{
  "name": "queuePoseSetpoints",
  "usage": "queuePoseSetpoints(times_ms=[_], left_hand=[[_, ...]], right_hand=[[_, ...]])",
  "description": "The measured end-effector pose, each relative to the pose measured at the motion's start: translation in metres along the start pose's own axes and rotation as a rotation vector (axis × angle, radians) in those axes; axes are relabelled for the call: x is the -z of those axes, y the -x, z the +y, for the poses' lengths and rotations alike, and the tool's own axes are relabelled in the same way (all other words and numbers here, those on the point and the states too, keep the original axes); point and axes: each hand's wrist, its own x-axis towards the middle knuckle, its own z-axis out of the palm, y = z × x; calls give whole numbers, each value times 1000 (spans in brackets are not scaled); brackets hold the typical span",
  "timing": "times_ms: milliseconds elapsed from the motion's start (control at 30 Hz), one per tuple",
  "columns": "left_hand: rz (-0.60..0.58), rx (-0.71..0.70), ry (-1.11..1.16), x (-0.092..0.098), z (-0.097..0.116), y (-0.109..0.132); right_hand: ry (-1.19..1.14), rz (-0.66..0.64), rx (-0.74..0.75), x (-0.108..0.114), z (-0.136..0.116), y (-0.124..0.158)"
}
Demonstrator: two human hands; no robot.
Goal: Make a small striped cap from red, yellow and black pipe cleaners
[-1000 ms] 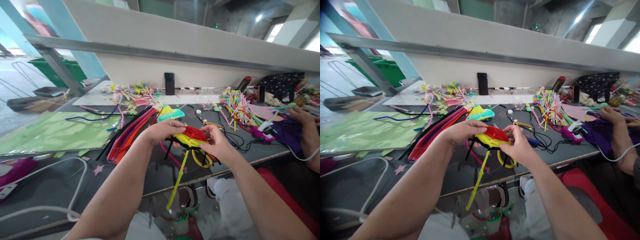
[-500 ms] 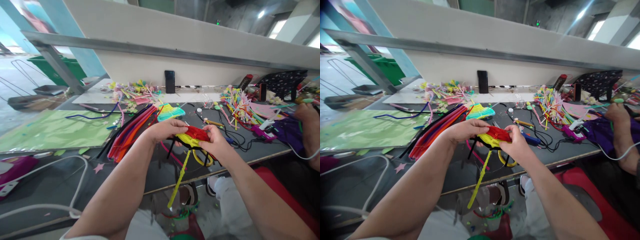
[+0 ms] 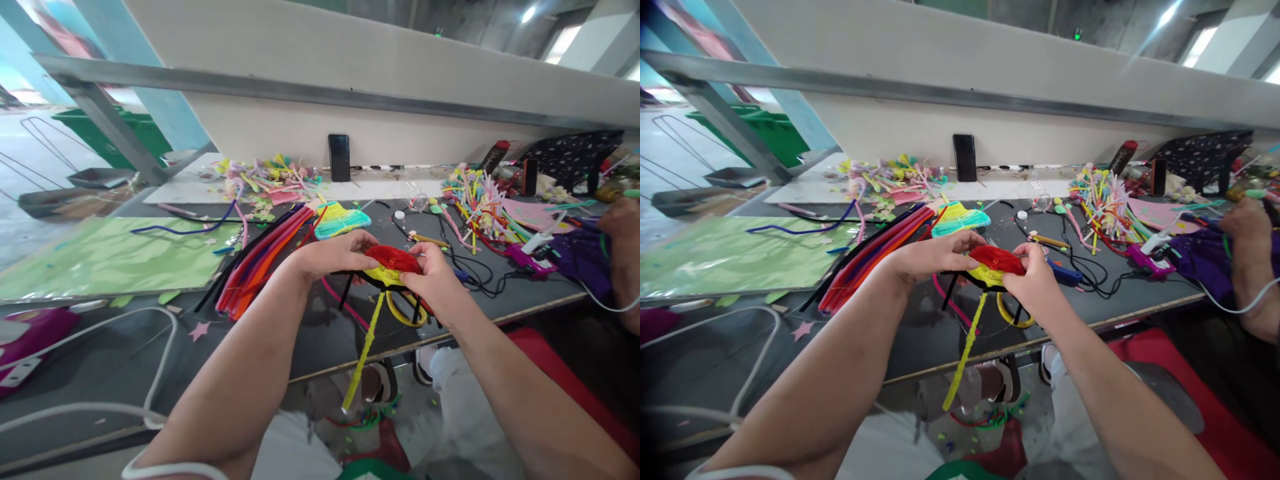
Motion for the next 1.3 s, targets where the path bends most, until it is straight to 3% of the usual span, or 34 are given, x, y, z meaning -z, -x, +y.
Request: queuePoseSetpoints(times_ms=[200, 433, 600, 867, 1300], left_hand=[[-5, -52, -174, 2, -4, -3], [-51, 41, -94, 1, -5, 0], [-67, 32, -55, 2, -5, 1], [-97, 56, 31, 1, -4, 2], [-76, 50, 66, 0, -4, 3]], right_hand=[[0, -1, -50, -4, -3, 0], [-66, -15, -109, -6, -10, 3], [-105, -41, -132, -4, -13, 5], [-65, -221, -30, 4, -11, 9], [19, -113, -31, 1, -7, 1]])
